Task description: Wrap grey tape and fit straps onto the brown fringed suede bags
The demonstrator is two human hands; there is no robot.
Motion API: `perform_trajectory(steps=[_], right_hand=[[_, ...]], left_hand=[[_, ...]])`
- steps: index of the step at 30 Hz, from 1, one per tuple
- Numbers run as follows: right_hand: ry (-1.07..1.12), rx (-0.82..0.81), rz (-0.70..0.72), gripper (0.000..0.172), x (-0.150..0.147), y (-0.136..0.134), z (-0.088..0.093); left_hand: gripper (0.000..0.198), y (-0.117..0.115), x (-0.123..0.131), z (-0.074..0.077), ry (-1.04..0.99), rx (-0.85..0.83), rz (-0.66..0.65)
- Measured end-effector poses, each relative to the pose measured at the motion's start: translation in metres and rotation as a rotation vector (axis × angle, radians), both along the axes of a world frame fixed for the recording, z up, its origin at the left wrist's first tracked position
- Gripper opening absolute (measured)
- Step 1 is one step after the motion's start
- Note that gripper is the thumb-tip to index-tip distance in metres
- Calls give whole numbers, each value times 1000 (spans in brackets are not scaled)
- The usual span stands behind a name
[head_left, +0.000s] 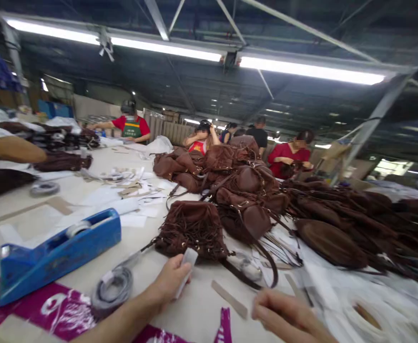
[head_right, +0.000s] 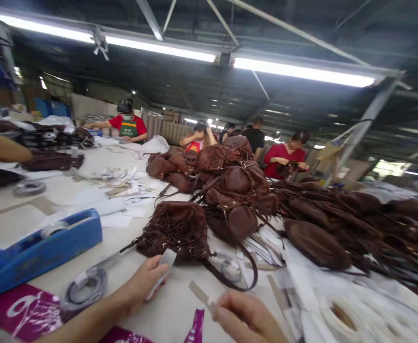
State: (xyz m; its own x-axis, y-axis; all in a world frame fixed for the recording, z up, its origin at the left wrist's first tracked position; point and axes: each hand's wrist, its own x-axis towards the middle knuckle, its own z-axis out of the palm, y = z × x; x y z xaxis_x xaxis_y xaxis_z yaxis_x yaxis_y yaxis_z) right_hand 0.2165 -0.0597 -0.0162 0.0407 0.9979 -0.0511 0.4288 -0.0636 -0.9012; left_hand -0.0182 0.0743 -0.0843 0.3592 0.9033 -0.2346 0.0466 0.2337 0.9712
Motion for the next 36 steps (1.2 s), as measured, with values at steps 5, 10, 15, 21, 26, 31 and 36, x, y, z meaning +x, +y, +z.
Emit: perform_trajectory(steps=[5,10,15,21,26,31,36], right_hand=[[25,13,120,17,-85,79,10],[-23,5,95,20,-92,119,-21],[56,-60,133,21,-82,108,-9],[428,-147,307,26,-74,93,9],[468,-226,352,32,-76,101,-12],[301,-198,277,34,-69,100,-21],[571,-171,133,29,-67,92,-19]], left_hand=[[9,-6,12,-6,21,172,-19],[12,-2,4,-7,-1,199,-124],[13,2,2,-5,-67,137,-139],[16,1,8,-6,-163,58,-112],[36,-4,9,-1,-232,-13,-155],[18,-3,5,3,-202,-55,-130],[16,-2,6,3,-169,-83,-129]])
